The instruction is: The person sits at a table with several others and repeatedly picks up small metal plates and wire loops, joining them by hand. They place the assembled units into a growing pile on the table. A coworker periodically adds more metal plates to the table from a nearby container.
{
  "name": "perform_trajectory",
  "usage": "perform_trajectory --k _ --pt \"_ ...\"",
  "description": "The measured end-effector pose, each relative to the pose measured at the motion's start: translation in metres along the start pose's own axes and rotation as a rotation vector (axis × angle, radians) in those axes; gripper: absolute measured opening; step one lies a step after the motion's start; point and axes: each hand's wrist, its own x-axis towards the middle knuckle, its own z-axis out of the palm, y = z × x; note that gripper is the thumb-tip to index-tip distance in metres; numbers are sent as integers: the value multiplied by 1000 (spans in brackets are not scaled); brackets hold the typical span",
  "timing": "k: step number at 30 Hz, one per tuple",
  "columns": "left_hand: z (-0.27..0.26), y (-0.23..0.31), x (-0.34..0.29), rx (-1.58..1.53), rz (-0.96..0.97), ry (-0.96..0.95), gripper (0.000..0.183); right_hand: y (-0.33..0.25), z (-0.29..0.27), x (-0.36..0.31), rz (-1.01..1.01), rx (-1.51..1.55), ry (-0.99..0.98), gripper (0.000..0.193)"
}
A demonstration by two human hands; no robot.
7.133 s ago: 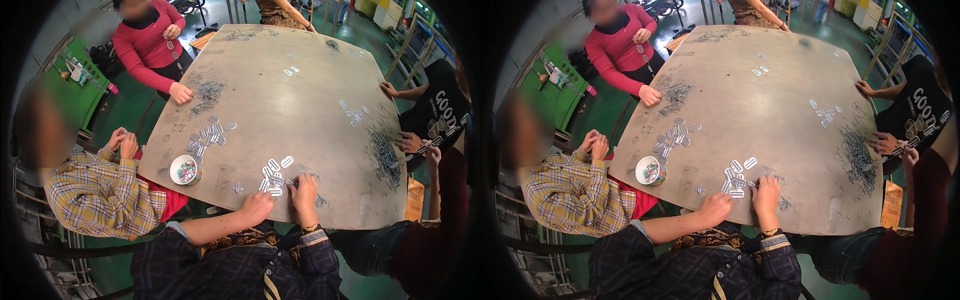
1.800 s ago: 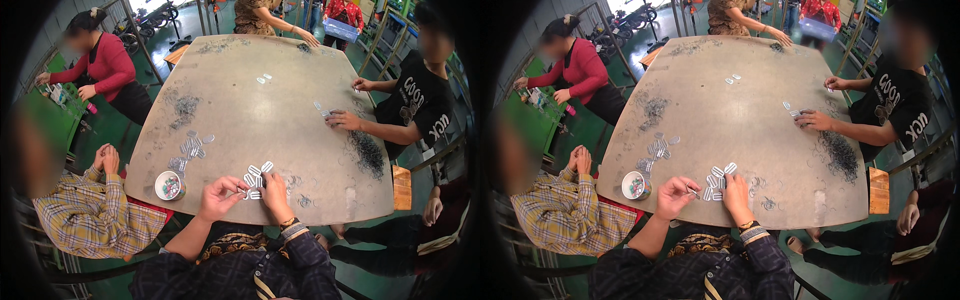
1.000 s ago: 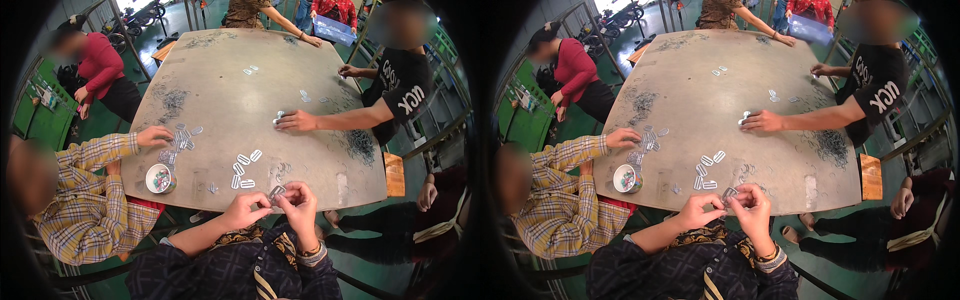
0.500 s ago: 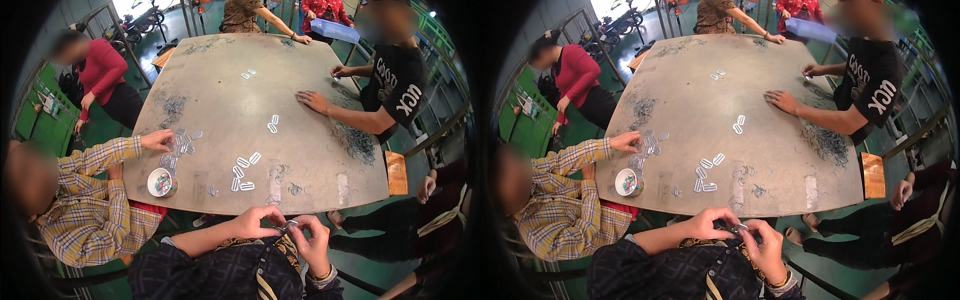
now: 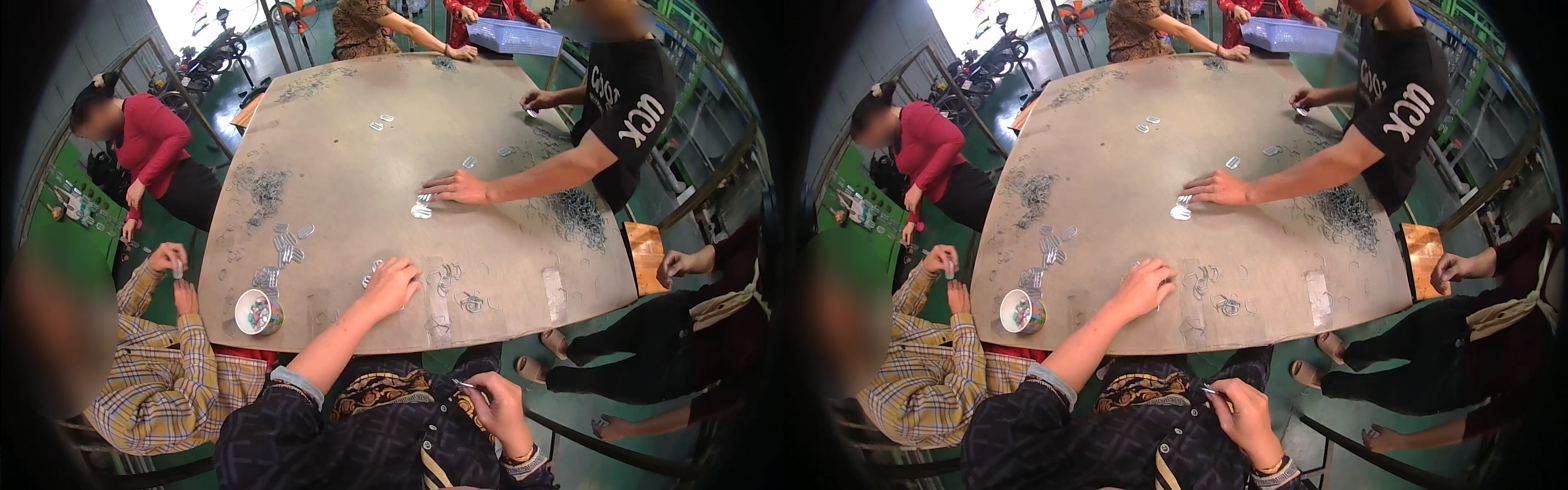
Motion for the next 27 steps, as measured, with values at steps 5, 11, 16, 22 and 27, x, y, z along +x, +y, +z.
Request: perform_trajectory --k 5,11,16,22,27 --pt "37 7 6 -55 -2 117 16 20 16 -9 6 29 26 16" --pt "43 22 13 40 0 89 14 42 30 -15 51 60 40 18" --pt "45 21 3 239 359 52 9 53 35 -17 38 61 52 17" --pt "58 18 25 517 634 -90 8 57 38 -11 36 34 67 16" --pt "51 33 21 156 409 3 6 60 41 -12 17 20 113 16"
